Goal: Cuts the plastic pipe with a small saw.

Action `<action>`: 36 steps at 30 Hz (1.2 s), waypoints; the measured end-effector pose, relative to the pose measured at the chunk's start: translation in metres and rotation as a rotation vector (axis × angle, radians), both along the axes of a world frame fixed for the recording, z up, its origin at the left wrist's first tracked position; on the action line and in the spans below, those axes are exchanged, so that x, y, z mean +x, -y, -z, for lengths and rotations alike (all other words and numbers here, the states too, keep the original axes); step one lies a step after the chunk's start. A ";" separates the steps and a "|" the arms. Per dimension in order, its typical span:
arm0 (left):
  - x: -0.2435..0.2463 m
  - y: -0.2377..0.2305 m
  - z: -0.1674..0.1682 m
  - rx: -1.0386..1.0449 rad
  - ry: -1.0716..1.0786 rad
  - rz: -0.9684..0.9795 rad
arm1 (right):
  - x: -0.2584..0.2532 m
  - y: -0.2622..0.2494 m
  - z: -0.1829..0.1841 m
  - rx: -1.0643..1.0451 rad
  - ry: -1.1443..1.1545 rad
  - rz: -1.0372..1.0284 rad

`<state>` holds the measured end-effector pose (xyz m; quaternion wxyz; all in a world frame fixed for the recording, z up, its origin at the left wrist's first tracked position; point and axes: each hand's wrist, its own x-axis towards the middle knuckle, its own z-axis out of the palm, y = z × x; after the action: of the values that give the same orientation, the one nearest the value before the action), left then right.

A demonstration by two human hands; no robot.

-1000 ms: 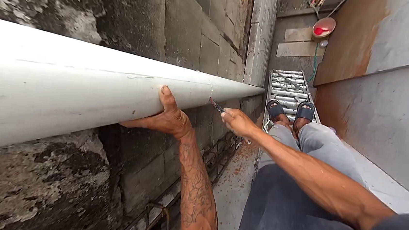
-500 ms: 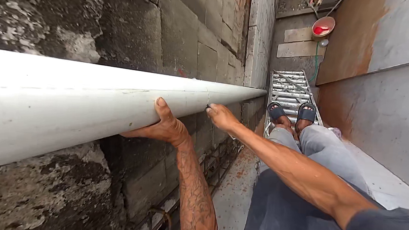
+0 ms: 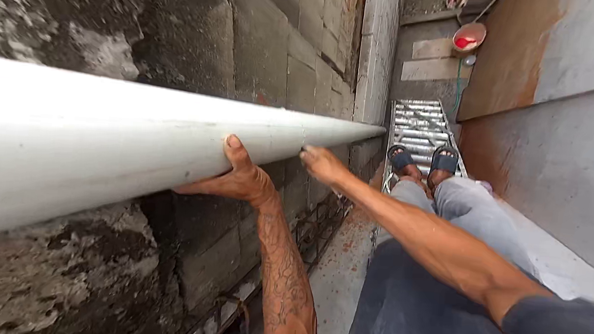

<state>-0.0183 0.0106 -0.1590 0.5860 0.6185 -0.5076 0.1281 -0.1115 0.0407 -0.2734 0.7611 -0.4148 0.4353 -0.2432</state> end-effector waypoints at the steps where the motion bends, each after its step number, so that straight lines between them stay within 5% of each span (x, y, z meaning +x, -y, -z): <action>1: 0.001 -0.002 -0.002 0.006 -0.002 -0.006 | 0.003 -0.007 0.002 -0.001 0.017 0.015; 11: -0.004 -0.001 -0.001 0.015 -0.010 -0.018 | -0.010 -0.030 0.006 0.105 0.012 -0.023; 15: -0.008 0.003 -0.001 0.011 -0.024 -0.027 | -0.001 0.010 -0.001 0.039 -0.009 0.002; 23: -0.008 0.001 -0.003 0.033 -0.038 -0.046 | -0.029 -0.035 -0.002 0.133 0.035 0.014; 30: -0.006 0.002 -0.001 0.039 -0.055 -0.048 | -0.010 -0.050 -0.005 -0.105 -0.306 0.056; 33: -0.006 -0.001 0.002 0.074 -0.051 -0.061 | 0.023 -0.021 -0.003 -0.215 -0.366 0.109; 36: -0.005 0.001 -0.001 0.062 -0.035 -0.060 | 0.024 -0.049 -0.006 -0.200 -0.354 0.085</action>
<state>-0.0235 0.0097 -0.1581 0.5714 0.6533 -0.4822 0.1189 -0.0879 0.0899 -0.2679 0.6168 -0.5058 0.5530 -0.2406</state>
